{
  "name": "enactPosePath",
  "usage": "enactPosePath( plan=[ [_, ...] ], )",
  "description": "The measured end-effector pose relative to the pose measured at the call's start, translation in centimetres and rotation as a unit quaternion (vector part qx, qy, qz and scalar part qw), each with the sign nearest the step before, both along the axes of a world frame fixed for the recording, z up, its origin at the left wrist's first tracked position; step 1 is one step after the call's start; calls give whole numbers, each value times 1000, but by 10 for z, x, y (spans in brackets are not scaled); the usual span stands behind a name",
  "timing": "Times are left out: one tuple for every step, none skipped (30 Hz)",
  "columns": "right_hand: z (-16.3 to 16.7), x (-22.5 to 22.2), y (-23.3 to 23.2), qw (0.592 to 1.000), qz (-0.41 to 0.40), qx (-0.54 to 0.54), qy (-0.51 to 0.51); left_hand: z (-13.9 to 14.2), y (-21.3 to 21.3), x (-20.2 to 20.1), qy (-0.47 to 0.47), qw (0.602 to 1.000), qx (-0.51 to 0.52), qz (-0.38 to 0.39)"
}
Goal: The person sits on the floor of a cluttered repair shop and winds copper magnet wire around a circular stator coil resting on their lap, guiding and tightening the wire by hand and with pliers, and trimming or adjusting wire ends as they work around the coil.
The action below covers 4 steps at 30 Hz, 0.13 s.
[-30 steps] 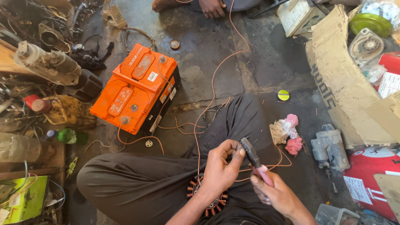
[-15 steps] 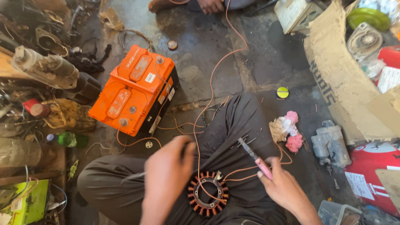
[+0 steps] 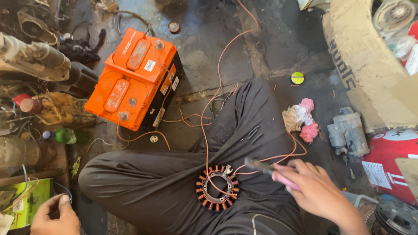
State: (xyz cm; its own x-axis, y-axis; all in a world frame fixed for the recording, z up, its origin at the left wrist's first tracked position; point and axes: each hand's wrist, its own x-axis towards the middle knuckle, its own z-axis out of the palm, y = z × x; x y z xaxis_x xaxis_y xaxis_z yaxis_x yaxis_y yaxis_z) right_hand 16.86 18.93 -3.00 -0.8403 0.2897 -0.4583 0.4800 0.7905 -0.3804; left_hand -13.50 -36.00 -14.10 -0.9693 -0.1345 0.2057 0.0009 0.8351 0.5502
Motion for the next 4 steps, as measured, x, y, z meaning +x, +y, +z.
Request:
enactPosePath(
  plan=[
    [6, 5, 4, 999, 20, -33, 0, -14, -9, 1, 9, 1000, -26, 15],
    [10, 9, 6, 997, 38, -65, 0, -24, -16, 2, 17, 998, -52, 28],
    [10, 12, 8, 995, 47, -81, -45, -32, -21, 2, 55, 998, -36, 15],
    [11, 15, 11, 990, 55, -96, -91, -39, -23, 14, 53, 998, -35, 12]
  ],
)
